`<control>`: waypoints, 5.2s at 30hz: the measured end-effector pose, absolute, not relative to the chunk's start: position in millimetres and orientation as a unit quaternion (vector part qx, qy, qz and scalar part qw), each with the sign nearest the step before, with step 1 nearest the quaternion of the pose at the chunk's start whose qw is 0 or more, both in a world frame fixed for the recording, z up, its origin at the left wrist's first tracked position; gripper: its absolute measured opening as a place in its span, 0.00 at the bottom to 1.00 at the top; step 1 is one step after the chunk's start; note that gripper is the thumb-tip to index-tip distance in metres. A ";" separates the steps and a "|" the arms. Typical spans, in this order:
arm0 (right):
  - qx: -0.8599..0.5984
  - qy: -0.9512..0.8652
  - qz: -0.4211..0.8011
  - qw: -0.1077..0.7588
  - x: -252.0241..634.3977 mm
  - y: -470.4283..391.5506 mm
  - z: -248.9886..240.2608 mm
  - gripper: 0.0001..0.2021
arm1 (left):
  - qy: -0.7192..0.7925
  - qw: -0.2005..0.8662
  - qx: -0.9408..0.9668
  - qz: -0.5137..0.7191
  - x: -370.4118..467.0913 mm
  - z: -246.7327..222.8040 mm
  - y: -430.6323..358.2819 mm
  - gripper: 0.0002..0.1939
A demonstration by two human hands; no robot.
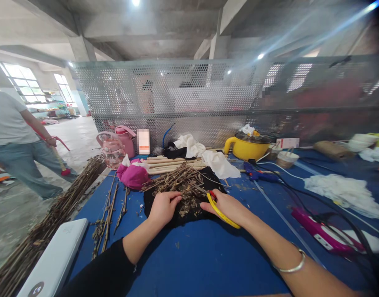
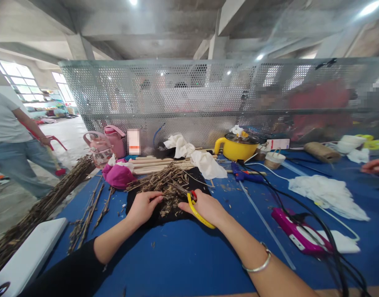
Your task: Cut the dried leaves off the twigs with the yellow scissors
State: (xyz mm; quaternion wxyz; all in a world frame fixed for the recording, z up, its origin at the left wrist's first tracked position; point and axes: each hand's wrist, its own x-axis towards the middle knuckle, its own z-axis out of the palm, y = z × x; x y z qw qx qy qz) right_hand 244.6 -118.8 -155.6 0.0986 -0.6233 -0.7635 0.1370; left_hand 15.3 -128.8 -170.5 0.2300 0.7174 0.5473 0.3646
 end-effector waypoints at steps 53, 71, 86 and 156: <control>-0.637 -0.757 0.140 0.051 237.5 -117.3 -154.6 0.27 | 0.545 0.203 0.758 0.293 16.7 -167.6 -131.8 0.15; -0.578 -0.788 0.177 0.116 235.0 -131.3 -137.7 0.28 | 0.488 0.523 0.517 0.469 30.3 -174.7 -126.6 0.24; -0.554 -0.795 0.182 0.166 234.6 -129.3 -146.4 0.26 | 0.471 0.525 0.528 0.472 36.7 -170.2 -133.6 0.21; -0.555 -0.806 0.164 0.124 238.1 -129.5 -145.4 0.26 | 0.447 0.560 0.550 0.430 42.5 -173.0 -134.4 0.28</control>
